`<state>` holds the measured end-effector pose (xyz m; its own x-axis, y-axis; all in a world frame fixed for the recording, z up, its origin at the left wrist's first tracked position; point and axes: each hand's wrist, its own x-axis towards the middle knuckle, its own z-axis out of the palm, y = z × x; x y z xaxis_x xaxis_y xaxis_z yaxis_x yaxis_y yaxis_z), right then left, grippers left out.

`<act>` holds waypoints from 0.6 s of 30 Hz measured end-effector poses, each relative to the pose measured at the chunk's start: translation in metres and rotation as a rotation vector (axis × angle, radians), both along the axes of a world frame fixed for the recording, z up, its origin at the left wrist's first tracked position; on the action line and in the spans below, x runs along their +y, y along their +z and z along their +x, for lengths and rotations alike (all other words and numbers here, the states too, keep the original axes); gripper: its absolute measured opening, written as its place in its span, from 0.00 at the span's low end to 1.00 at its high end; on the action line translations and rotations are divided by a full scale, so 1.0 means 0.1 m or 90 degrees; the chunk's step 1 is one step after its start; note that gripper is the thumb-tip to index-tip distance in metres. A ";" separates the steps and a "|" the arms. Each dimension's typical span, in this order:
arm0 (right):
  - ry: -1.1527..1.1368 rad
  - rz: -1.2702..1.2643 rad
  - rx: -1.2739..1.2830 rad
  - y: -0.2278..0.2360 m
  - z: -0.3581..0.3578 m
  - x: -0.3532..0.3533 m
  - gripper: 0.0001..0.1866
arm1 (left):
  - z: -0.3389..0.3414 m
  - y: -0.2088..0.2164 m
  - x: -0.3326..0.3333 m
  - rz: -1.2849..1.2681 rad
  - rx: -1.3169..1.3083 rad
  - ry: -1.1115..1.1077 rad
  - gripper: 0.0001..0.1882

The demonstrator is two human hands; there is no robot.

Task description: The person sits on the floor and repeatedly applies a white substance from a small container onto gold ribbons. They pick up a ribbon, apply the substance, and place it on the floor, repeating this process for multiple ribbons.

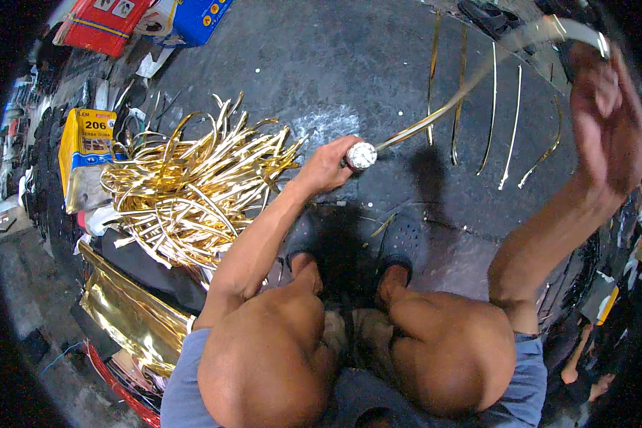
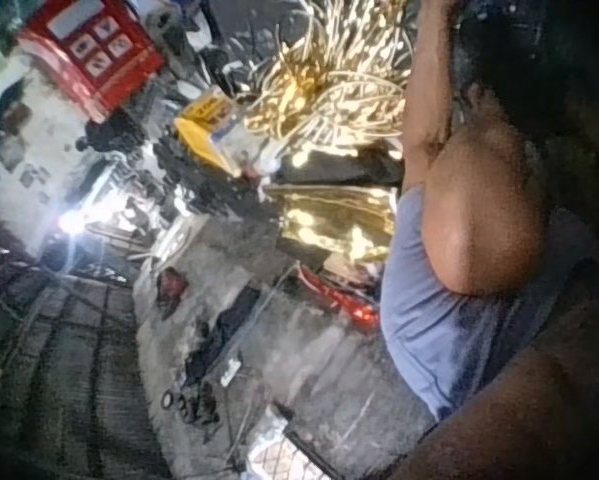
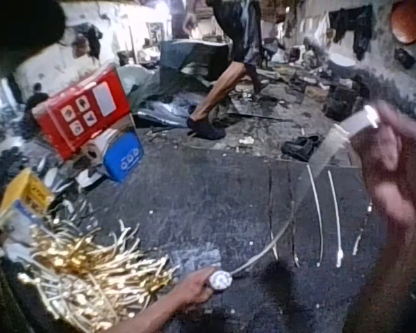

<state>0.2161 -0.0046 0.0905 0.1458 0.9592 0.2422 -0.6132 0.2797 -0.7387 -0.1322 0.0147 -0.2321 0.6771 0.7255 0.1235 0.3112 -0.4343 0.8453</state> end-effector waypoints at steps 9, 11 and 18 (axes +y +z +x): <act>-0.211 0.061 -0.253 0.19 0.10 1.87 0.02 | -0.43 0.30 -0.02 0.120 0.149 0.324 0.30; -0.275 0.084 -0.230 0.16 0.11 1.86 0.03 | -0.84 0.19 0.00 0.227 0.260 0.437 0.26; -0.511 -0.157 -0.389 -1.93 -0.04 1.23 0.08 | -1.59 0.10 -0.03 0.148 0.437 0.480 0.13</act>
